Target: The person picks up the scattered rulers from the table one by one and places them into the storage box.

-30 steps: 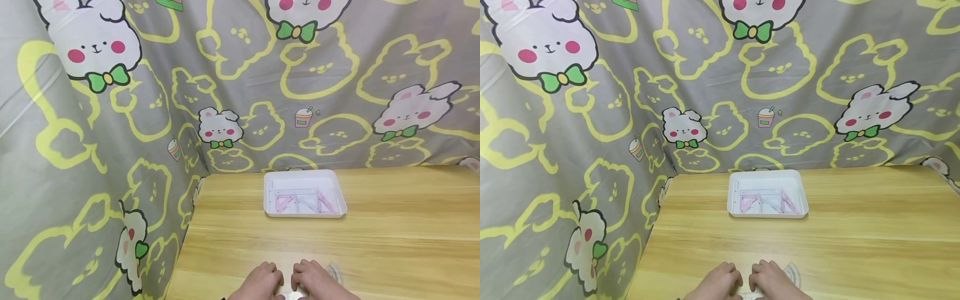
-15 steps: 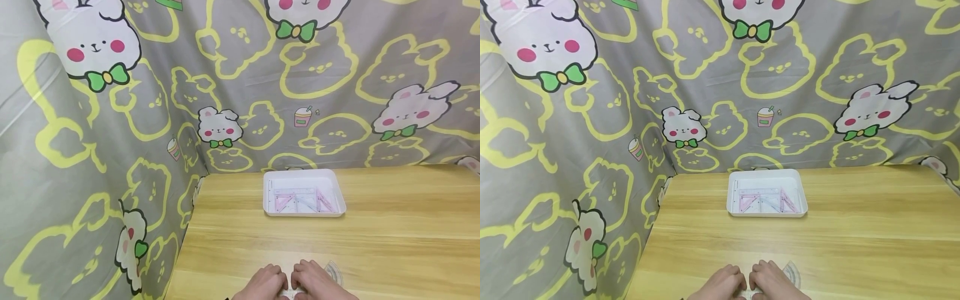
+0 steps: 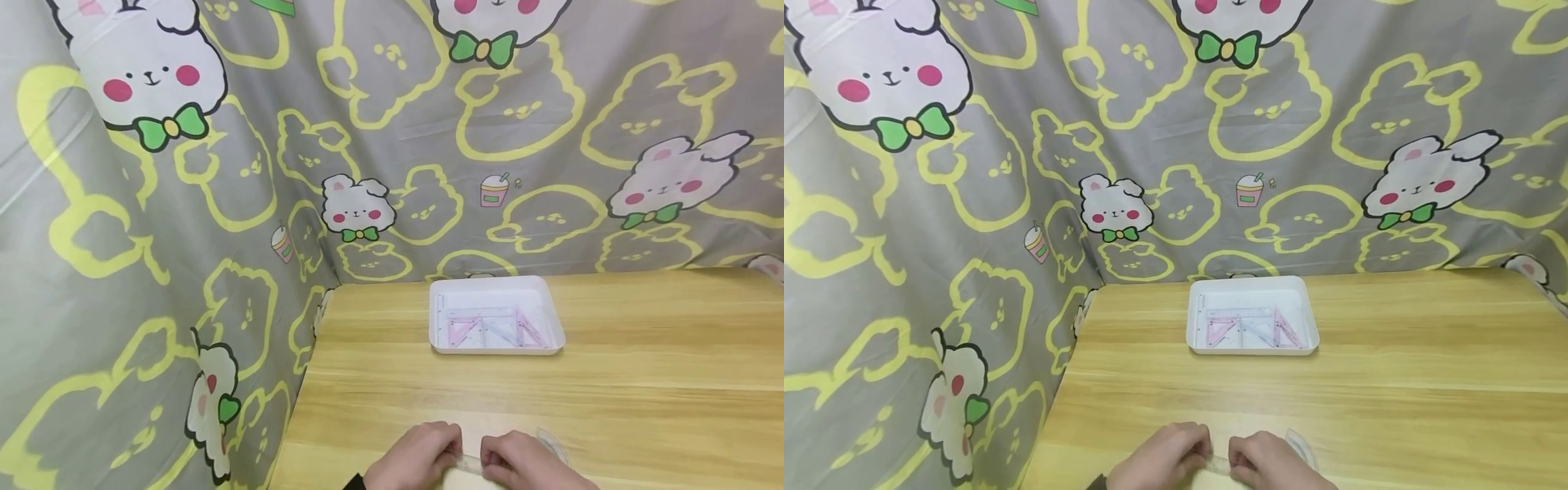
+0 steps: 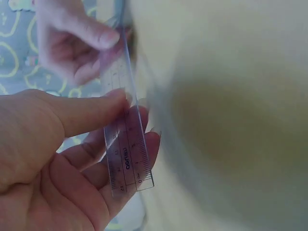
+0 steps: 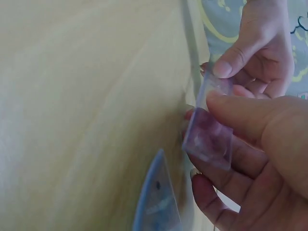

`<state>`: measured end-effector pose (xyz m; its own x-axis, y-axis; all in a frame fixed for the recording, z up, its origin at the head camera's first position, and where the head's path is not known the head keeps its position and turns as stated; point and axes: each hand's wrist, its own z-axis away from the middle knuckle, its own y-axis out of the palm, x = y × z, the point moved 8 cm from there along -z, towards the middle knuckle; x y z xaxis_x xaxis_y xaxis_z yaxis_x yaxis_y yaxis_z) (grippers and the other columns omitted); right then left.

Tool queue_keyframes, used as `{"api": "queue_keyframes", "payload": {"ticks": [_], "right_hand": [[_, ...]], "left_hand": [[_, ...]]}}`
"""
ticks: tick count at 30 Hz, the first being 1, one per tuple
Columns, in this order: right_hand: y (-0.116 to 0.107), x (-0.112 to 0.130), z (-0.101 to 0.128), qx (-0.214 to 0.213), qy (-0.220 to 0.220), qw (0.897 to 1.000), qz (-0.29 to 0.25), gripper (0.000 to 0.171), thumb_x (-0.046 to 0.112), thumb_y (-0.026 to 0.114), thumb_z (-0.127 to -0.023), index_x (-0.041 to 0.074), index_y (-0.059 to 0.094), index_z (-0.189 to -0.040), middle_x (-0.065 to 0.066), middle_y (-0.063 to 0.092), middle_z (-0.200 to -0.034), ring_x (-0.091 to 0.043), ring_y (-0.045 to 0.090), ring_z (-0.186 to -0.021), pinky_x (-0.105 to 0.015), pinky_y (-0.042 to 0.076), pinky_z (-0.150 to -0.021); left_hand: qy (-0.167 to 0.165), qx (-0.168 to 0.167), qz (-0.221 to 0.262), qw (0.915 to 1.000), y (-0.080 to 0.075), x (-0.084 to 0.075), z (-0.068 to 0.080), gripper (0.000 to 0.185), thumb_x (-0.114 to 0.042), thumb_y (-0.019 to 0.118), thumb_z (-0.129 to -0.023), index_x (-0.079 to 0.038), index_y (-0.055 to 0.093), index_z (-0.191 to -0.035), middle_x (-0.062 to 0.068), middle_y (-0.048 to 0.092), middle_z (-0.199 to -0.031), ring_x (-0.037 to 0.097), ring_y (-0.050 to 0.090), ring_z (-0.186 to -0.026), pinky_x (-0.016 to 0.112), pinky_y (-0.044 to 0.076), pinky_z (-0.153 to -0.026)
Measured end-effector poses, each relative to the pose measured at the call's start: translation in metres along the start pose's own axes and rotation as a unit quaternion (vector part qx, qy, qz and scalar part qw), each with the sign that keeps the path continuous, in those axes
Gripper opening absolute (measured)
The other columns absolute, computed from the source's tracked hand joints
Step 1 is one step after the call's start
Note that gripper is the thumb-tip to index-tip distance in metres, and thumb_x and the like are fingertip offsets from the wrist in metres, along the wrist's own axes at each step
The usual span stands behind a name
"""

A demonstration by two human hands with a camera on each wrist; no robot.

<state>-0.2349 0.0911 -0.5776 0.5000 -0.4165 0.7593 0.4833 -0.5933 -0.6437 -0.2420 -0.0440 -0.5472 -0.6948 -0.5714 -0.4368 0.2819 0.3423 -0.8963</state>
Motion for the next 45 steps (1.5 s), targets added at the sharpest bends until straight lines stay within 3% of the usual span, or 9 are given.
{"api": "queue_keyframes", "payload": {"ticks": [7, 12, 16, 20, 27, 37, 45], "right_hand": [[-0.032, 0.001, -0.005, -0.052, -0.025, 0.998, -0.003, 0.004, 0.019, 0.068, -0.102, 0.019, 0.072, -0.101, 0.02, 0.065, -0.084, 0.008, 0.054, -0.073, -0.022, 0.05, -0.063], [-0.071, 0.001, -0.014, -0.101, -0.023, 0.994, 0.031, 0.007, 0.016, 0.072, -0.099, 0.016, 0.077, -0.104, 0.01, 0.075, -0.093, 0.004, 0.062, -0.08, -0.026, 0.056, -0.068], [-0.106, -0.005, -0.021, -0.135, -0.013, 0.989, 0.063, 0.007, 0.014, 0.075, -0.095, 0.015, 0.079, -0.101, 0.008, 0.077, -0.093, 0.003, 0.064, -0.081, -0.026, 0.057, -0.069], [-0.132, -0.013, -0.027, -0.159, -0.014, 0.984, 0.086, 0.007, 0.011, 0.077, -0.093, 0.015, 0.08, -0.098, 0.01, 0.076, -0.089, 0.004, 0.062, -0.077, -0.024, 0.055, -0.066], [-0.159, -0.027, -0.039, -0.18, -0.01, 0.979, 0.096, 0.007, 0.007, 0.079, -0.092, 0.014, 0.08, -0.095, 0.01, 0.075, -0.085, 0.004, 0.062, -0.072, -0.024, 0.054, -0.063], [-0.189, -0.067, -0.065, -0.218, 0.01, 0.966, 0.14, 0.01, 0.0, 0.081, -0.088, 0.01, 0.08, -0.09, 0.006, 0.074, -0.082, -0.002, 0.063, -0.072, -0.028, 0.056, -0.067], [-0.204, -0.1, -0.085, -0.215, 0.063, 0.958, 0.176, 0.004, 0.005, 0.079, -0.092, 0.008, 0.081, -0.092, 0.003, 0.075, -0.084, -0.011, 0.062, -0.074, -0.034, 0.052, -0.07]], "left_hand": [[0.001, -0.012, 0.018, 0.9998, -0.033, 0.018, -0.021, 0.016, -0.006, 0.075, -0.095, -0.017, 0.064, -0.092, -0.013, 0.063, -0.084, -0.007, 0.053, -0.077, 0.009, 0.044, -0.073], [-0.009, -0.013, 0.053, 0.9985, -0.05, 0.031, -0.043, 0.008, -0.006, 0.073, -0.097, -0.013, 0.072, -0.101, -0.009, 0.072, -0.092, -0.007, 0.061, -0.084, 0.011, 0.05, -0.078], [-0.006, -0.033, 0.063, 0.9975, -0.063, 0.038, -0.062, 0.011, -0.009, 0.073, -0.098, -0.01, 0.076, -0.108, -0.006, 0.076, -0.098, -0.007, 0.063, -0.085, 0.01, 0.05, -0.078], [-0.016, -0.05, 0.085, 0.995, -0.072, 0.045, -0.079, 0.01, -0.008, 0.074, -0.097, -0.008, 0.078, -0.107, -0.003, 0.078, -0.099, -0.006, 0.064, -0.085, 0.009, 0.05, -0.078], [-0.036, -0.054, 0.101, 0.9928, -0.079, 0.064, -0.106, 0.007, -0.009, 0.074, -0.098, -0.01, 0.077, -0.103, -0.002, 0.077, -0.098, -0.005, 0.066, -0.086, 0.013, 0.053, -0.08], [-0.023, -0.068, -0.028, 0.997, -0.09, 0.091, -0.157, 0.004, -0.012, 0.073, -0.099, -0.012, 0.077, -0.099, -0.005, 0.075, -0.093, 0.002, 0.063, -0.081, 0.015, 0.051, -0.078], [-0.024, -0.064, -0.054, 0.9962, -0.092, 0.115, -0.187, 0.01, -0.013, 0.068, -0.102, -0.013, 0.078, -0.099, -0.004, 0.076, -0.097, 0.005, 0.066, -0.089, 0.02, 0.053, -0.085]]}}
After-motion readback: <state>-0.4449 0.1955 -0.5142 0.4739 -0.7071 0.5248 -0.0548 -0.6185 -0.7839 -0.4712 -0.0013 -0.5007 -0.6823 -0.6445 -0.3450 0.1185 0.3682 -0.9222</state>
